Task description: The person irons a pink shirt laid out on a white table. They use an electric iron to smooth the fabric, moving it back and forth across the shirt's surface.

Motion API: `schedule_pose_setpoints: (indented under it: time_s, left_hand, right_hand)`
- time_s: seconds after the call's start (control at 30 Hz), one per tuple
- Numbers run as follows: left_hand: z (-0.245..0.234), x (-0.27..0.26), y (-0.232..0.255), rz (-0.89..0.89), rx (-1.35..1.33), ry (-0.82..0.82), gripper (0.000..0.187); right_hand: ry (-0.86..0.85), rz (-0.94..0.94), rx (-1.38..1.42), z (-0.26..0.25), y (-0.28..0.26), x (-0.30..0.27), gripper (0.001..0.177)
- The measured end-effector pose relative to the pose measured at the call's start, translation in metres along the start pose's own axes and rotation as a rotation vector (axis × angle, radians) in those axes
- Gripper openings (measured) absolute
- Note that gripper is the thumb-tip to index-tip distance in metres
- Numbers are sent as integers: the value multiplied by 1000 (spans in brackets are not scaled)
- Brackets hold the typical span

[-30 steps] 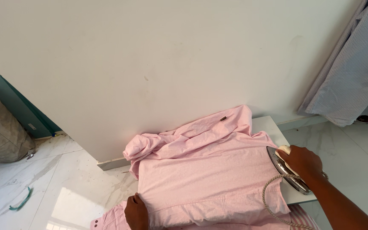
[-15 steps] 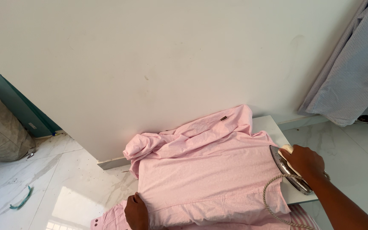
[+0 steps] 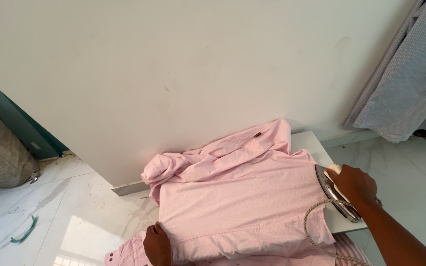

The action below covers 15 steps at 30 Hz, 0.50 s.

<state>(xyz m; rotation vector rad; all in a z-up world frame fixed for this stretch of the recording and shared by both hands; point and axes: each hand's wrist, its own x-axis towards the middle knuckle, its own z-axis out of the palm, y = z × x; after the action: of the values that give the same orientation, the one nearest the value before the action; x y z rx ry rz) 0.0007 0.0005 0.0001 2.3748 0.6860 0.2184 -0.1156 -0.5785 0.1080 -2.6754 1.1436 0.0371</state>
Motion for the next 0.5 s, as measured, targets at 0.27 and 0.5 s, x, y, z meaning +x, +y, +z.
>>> schedule_pose_setpoints:
  time_s: [0.27, 0.5]
  left_hand:
    - [5, 0, -5, 27, -8, 32, 42]
    - [25, 19, -30, 175, 2, 88, 40]
  right_hand:
    - [-1, 32, 17, -3, 0, 0, 64]
    - [42, 21, 31, 0, 3, 5, 62]
